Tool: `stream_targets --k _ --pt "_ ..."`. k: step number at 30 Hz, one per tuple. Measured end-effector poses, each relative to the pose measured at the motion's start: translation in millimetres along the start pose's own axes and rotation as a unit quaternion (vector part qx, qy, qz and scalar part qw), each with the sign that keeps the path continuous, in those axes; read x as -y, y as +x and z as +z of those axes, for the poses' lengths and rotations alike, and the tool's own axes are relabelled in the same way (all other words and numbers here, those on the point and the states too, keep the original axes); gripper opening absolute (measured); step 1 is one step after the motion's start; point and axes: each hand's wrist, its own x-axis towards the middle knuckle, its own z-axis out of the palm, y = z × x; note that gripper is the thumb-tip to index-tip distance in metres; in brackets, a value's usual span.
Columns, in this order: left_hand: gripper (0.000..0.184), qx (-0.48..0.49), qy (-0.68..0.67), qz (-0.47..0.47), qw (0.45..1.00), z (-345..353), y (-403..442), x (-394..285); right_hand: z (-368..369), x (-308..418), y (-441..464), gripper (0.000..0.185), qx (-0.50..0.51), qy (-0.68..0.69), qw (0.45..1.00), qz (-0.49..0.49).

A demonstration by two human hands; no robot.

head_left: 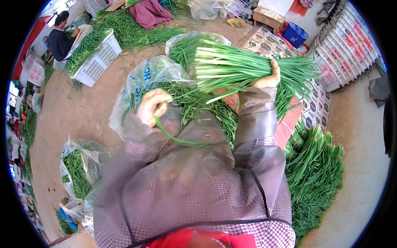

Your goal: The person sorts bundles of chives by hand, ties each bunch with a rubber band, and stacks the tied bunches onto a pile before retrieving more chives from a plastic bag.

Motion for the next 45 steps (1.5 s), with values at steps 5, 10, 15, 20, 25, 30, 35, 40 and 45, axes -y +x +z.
stream_targets --k 5,10,15,20,25,30,35,40,45 --pt "0.014 0.071 -0.048 -0.018 0.996 -64.2 -26.0 -5.2 -13.4 29.1 14.9 0.024 0.014 -0.015 1.000 0.017" --pt "0.011 0.047 0.410 -0.056 0.909 -66.2 -4.9 15.7 -32.7 39.0 25.6 0.028 0.011 -0.016 0.999 0.032" --pt "0.033 0.053 0.441 0.172 0.879 -6.4 32.0 46.8 -33.4 28.1 21.8 0.037 0.030 -0.010 0.999 0.029" --pt "0.026 0.033 0.263 0.120 0.957 56.4 44.1 36.1 -28.6 15.1 13.9 0.039 0.060 -0.003 0.997 0.049" --pt "0.017 0.001 0.231 0.111 0.966 59.2 49.3 49.4 -49.0 12.5 27.1 0.057 0.101 0.004 0.992 0.070" --pt "0.015 0.083 0.391 0.125 0.908 27.7 34.7 25.0 -60.2 26.8 40.6 0.055 0.210 0.064 0.967 0.125" --pt "0.019 0.071 0.447 -0.036 0.891 -54.4 31.6 48.5 -31.2 43.0 29.5 0.052 0.308 0.027 0.946 0.092" --pt "0.037 0.091 0.234 0.031 0.967 23.1 33.8 31.4 -32.6 20.3 23.3 0.055 0.331 0.032 0.937 0.104" --pt "0.016 0.107 0.163 0.038 0.980 31.6 37.9 46.4 -9.8 -5.7 -8.3 0.060 0.302 0.084 0.940 0.133"
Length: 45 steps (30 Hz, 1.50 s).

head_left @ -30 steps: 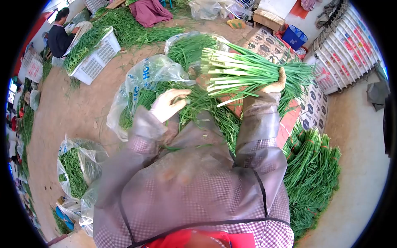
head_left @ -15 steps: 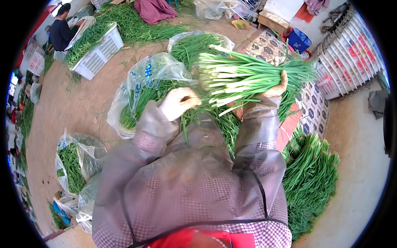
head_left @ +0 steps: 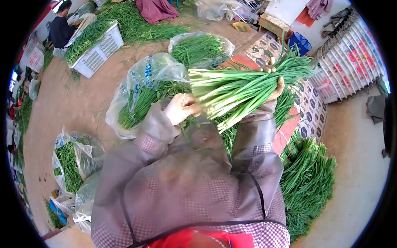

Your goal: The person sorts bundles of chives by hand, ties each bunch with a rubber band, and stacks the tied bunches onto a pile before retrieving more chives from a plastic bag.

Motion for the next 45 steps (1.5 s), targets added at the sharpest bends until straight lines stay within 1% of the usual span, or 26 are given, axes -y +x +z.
stream_targets --k 2,4,6,10,14,16,18,19,20,22,24,25,26,28,29,32,33,35,36,38,39,40,41,42,44,45 --pt "0.014 -0.006 0.117 -0.029 0.993 -11.0 -9.7 -3.2 -1.9 0.4 0.6 0.060 0.013 0.056 0.998 0.029" --pt "0.015 -0.018 0.126 -0.014 0.992 -18.6 -21.8 -11.1 -6.0 3.0 -0.2 0.065 0.056 0.028 0.995 0.073" --pt "0.016 -0.031 0.054 -0.051 0.997 -31.2 -31.4 -2.2 -1.5 0.2 -2.5 0.067 0.049 0.003 0.995 0.084" --pt "0.021 -0.045 0.033 -0.058 0.997 -48.9 -43.8 4.1 3.9 -5.0 -2.9 0.068 0.064 0.024 0.993 0.091" --pt "0.016 -0.076 -0.024 -0.040 0.996 -71.3 -55.2 6.1 -0.7 11.2 -2.2 0.068 0.057 0.011 0.996 0.072" --pt "0.013 -0.171 -0.069 -0.067 0.981 -86.5 -60.2 11.2 0.4 27.3 -5.4 0.067 0.042 -0.012 0.998 0.033" --pt "0.013 -0.231 -0.136 -0.011 0.963 -110.9 -62.2 26.7 -4.3 48.6 -8.6 0.068 0.055 -0.018 0.998 0.011" --pt "0.013 -0.314 -0.192 0.012 0.930 -123.3 -60.7 39.5 -10.9 61.5 -13.6 0.070 0.042 -0.023 0.999 -0.006" --pt "0.012 -0.342 -0.256 -0.024 0.904 -144.7 -62.3 47.3 -15.7 76.5 -16.5 0.071 0.051 -0.036 0.998 -0.008" --pt "0.019 -0.399 -0.179 -0.073 0.896 -148.9 -58.2 41.9 -14.4 89.9 -22.6 0.070 0.062 -0.007 0.998 -0.019" --pt "0.032 -0.210 -0.025 -0.148 0.966 -115.1 -45.9 4.8 -11.7 93.7 -28.2 0.068 0.047 -0.003 0.999 -0.013" --pt "0.044 -0.066 0.138 -0.116 0.981 -136.7 -39.1 28.9 -12.8 90.8 -30.5 0.068 0.037 -0.003 0.999 -0.008" --pt "0.044 -0.062 0.137 -0.116 0.982 -130.6 -30.9 25.9 -11.7 84.3 -31.0 0.068 0.028 -0.001 1.000 -0.002" --pt "0.046 -0.078 0.310 -0.038 0.947 -106.0 -12.8 3.7 -10.8 68.5 -32.6 0.069 0.009 -0.018 0.999 0.034" --pt "0.054 -0.069 0.362 -0.010 0.930 -91.4 -3.6 -16.8 -10.7 59.2 -30.8 0.070 0.007 -0.047 0.997 0.058" --pt "0.075 0.074 0.137 -0.039 0.987 -50.2 18.0 -51.8 3.1 17.1 -26.2 0.072 -0.014 -0.102 0.986 0.133" --pt "0.082 0.121 0.081 -0.046 0.988 -36.7 21.3 -58.1 4.8 4.0 -25.7 0.072 -0.048 -0.121 0.979 0.157" --pt "0.097 0.186 0.005 -0.029 0.982 -22.4 31.3 -40.7 6.7 -28.3 -22.4 0.069 0.001 -0.049 0.971 0.233" --pt "0.100 0.216 -0.029 -0.025 0.976 0.5 25.3 -67.7 4.8 -43.9 -22.5 0.067 0.014 -0.032 0.964 0.263" --pt "0.096 0.184 -0.117 0.014 0.976 11.1 17.3 -35.5 16.8 -71.5 -29.0 0.063 -0.005 0.001 0.950 0.312" --pt "0.090 0.150 -0.179 -0.063 0.970 16.2 -1.0 -39.0 18.3 -83.4 -32.4 0.062 -0.030 0.031 0.931 0.361" --pt "0.085 0.113 -0.241 -0.138 0.954 22.0 -18.6 -42.1 25.2 -89.6 -36.8 0.058 -0.051 0.008 0.921 0.387" --pt "0.074 0.125 -0.287 -0.152 0.938 18.9 -28.6 -36.4 28.9 -99.6 -40.6 0.055 -0.076 -0.038 0.914 0.396" --pt "0.075 0.125 -0.342 -0.170 0.916 12.8 -35.1 -24.1 32.2 -109.5 -44.8 0.053 -0.102 -0.084 0.905 0.403" --pt "0.070 0.045 -0.363 -0.147 0.919 14.4 -58.2 -21.2 42.2 -123.6 -52.2 0.045 -0.142 -0.124 0.889 0.417" --pt "0.070 0.037 -0.365 -0.144 0.919 15.1 -65.3 -23.3 53.6 -125.1 -51.2 0.046 -0.152 -0.224 0.869 0.414"
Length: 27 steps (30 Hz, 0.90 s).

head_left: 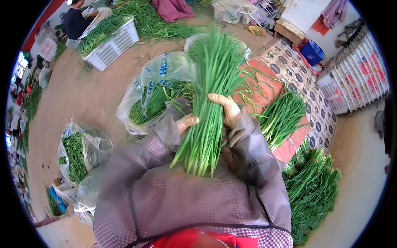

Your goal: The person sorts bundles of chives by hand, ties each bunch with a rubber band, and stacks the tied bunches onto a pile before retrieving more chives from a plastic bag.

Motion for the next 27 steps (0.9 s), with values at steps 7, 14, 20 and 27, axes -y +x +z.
stream_targets --k 7,14,20,27 --pt "0.050 -0.012 -0.039 0.018 0.999 -35.0 0.8 -2.2 15.4 -15.2 -6.1 0.053 0.003 -0.030 0.999 -0.032" --pt "0.053 -0.071 0.008 -0.018 0.997 -44.0 4.7 -1.9 -6.4 -49.9 -3.1 0.046 -0.043 0.072 0.996 -0.017" --pt "0.055 -0.078 -0.009 -0.049 0.996 -43.5 3.9 -6.2 -16.8 -60.0 -2.9 0.041 -0.059 0.067 0.995 -0.047" --pt "0.055 -0.083 0.037 -0.056 0.994 -39.2 16.4 0.2 -2.3 -52.0 -10.7 0.049 -0.085 0.001 0.994 -0.065"
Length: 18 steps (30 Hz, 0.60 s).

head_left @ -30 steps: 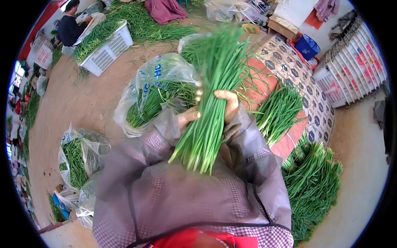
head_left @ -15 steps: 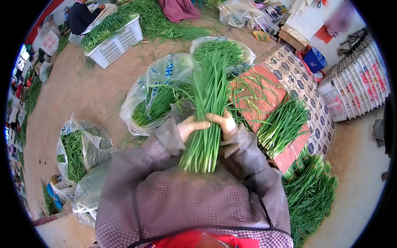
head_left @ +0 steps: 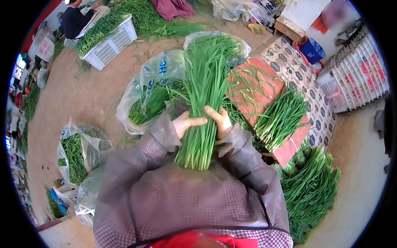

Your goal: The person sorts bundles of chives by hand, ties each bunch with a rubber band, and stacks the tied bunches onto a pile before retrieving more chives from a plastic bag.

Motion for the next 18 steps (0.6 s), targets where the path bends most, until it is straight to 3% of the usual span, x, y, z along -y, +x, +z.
stream_targets --k 2,4,6,8,10,14,18 --pt "0.054 0.004 0.091 0.037 0.995 5.7 5.3 -0.6 -7.3 -2.0 1.1 0.053 0.010 0.020 1.000 -0.001" --pt "0.054 -0.017 0.155 0.014 0.988 7.6 14.5 -2.2 -25.0 -10.2 6.5 0.055 0.026 -0.102 0.994 -0.041" --pt "0.045 -0.015 0.263 0.029 0.964 4.6 23.7 -2.6 -34.3 -14.2 11.8 0.058 0.041 -0.096 0.992 -0.076" --pt "0.043 -0.003 0.259 0.010 0.966 24.9 25.7 -8.9 -40.2 -18.1 13.4 0.061 -0.010 -0.105 0.990 -0.092" --pt "0.044 0.013 0.267 -0.012 0.964 35.4 30.1 -14.2 -34.3 -16.3 8.9 0.061 -0.026 0.006 0.988 -0.151" --pt "0.047 0.024 0.290 -0.001 0.957 67.5 48.2 -23.4 -39.4 12.6 -5.0 0.052 -0.054 0.036 0.978 -0.197" --pt "0.069 0.083 0.339 -0.021 0.937 107.1 80.0 -33.1 -61.9 56.0 -19.3 0.048 -0.058 0.043 0.972 -0.222"
